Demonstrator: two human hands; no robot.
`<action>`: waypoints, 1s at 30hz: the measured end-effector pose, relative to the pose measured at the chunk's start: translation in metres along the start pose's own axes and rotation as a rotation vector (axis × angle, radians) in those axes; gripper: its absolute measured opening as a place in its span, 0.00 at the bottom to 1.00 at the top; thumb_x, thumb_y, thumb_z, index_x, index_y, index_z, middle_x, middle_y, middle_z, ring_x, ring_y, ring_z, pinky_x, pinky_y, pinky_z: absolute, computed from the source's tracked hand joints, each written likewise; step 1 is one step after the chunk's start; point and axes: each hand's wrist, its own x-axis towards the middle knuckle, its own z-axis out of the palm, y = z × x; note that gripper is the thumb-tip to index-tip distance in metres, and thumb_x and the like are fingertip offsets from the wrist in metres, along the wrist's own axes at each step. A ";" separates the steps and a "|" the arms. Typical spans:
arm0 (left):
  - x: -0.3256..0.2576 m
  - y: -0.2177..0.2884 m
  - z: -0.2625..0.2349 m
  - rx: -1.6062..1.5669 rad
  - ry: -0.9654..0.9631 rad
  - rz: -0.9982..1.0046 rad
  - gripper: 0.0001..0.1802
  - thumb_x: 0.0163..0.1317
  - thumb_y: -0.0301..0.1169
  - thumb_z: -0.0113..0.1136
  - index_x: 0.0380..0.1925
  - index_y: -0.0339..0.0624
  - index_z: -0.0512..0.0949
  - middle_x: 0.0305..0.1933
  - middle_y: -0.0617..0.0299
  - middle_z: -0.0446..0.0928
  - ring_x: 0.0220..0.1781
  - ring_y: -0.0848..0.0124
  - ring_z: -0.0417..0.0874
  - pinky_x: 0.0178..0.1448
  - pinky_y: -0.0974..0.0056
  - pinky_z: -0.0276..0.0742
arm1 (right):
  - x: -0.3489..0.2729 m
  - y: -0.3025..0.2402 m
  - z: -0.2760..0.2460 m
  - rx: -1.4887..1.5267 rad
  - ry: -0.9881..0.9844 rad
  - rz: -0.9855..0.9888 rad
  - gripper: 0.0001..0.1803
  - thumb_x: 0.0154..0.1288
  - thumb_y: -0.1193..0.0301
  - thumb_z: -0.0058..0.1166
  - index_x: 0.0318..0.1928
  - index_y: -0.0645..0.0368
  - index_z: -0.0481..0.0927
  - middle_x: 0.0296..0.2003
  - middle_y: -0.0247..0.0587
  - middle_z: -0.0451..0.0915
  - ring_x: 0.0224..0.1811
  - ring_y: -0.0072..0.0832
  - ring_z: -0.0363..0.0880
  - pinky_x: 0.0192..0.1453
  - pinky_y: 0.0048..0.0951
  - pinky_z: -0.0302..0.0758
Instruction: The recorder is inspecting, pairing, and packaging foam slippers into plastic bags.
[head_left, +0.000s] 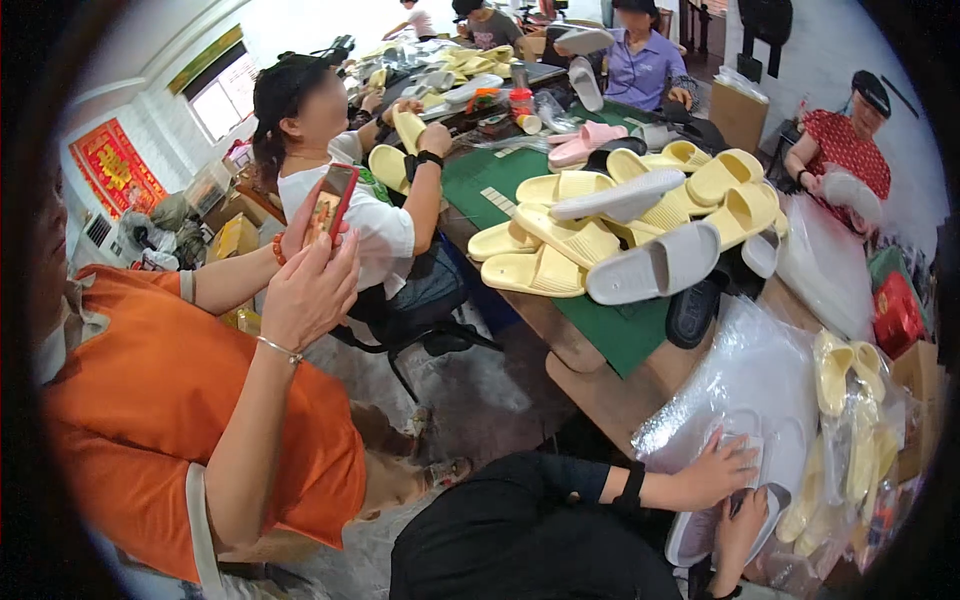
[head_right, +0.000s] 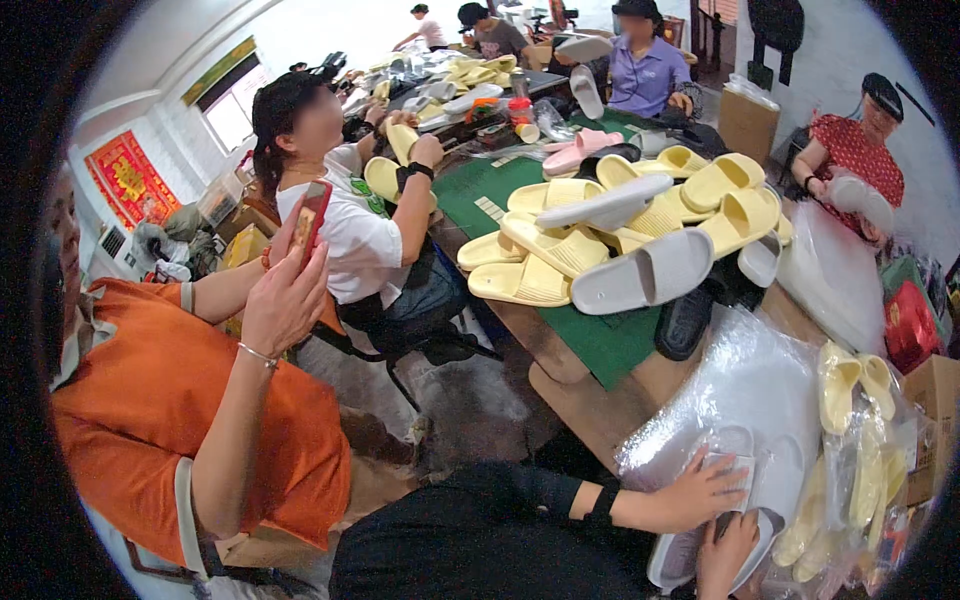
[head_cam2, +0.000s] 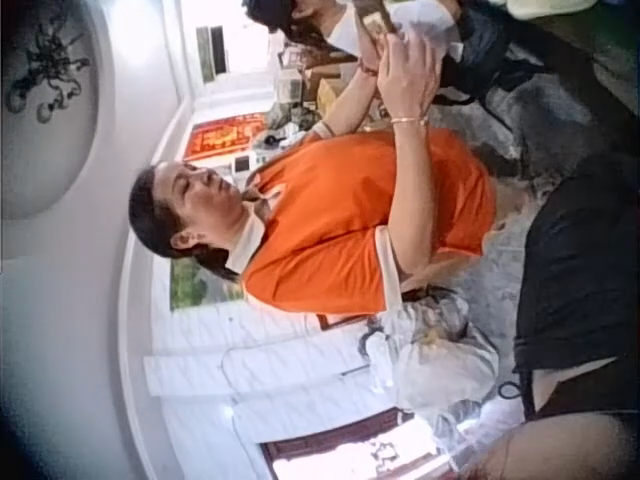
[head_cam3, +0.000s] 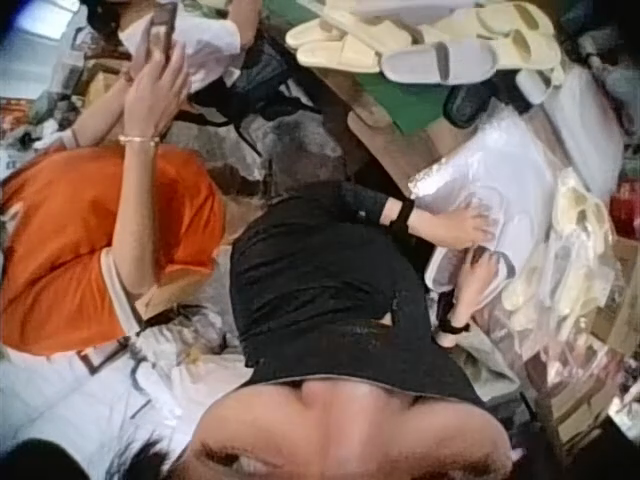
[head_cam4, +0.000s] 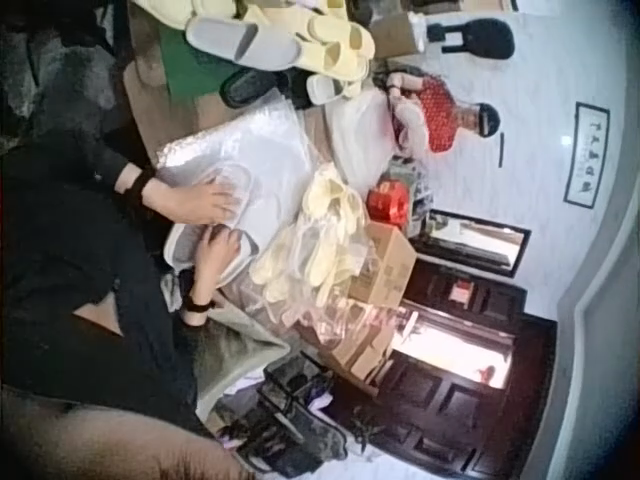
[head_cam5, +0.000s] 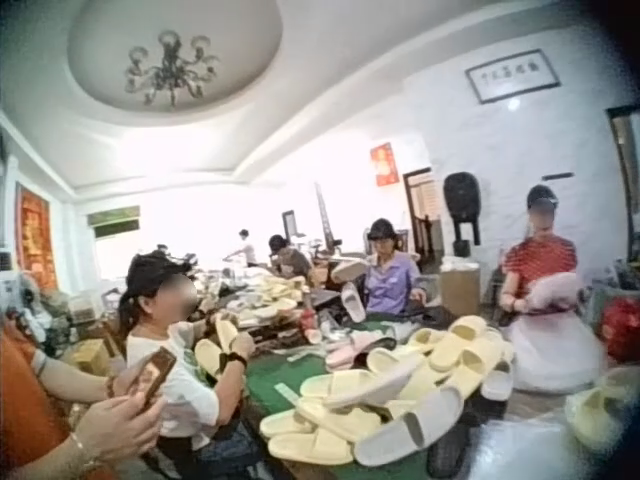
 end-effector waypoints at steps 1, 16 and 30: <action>-0.003 0.003 0.001 -0.036 0.024 0.027 0.25 0.53 0.32 0.55 0.54 0.45 0.72 0.68 0.52 0.58 0.71 0.49 0.52 0.68 0.31 0.39 | 0.002 0.007 0.012 -0.023 0.119 -0.071 0.19 0.59 0.68 0.55 0.46 0.70 0.69 0.55 0.65 0.65 0.57 0.58 0.62 0.61 0.48 0.58; -0.012 0.009 -0.048 0.117 0.193 0.087 0.36 0.54 0.33 0.57 0.66 0.56 0.60 0.72 0.47 0.46 0.72 0.43 0.44 0.68 0.31 0.35 | 0.072 0.028 0.060 0.166 0.718 0.006 0.25 0.65 0.64 0.49 0.57 0.68 0.67 0.56 0.65 0.66 0.63 0.54 0.58 0.67 0.46 0.54; -0.024 -0.036 -0.043 -0.497 0.003 -0.139 0.37 0.58 0.12 0.38 0.69 0.44 0.49 0.73 0.53 0.49 0.70 0.48 0.56 0.71 0.56 0.55 | 0.096 0.015 0.071 0.273 0.690 0.250 0.29 0.67 0.65 0.47 0.61 0.74 0.61 0.64 0.62 0.56 0.69 0.51 0.50 0.72 0.47 0.46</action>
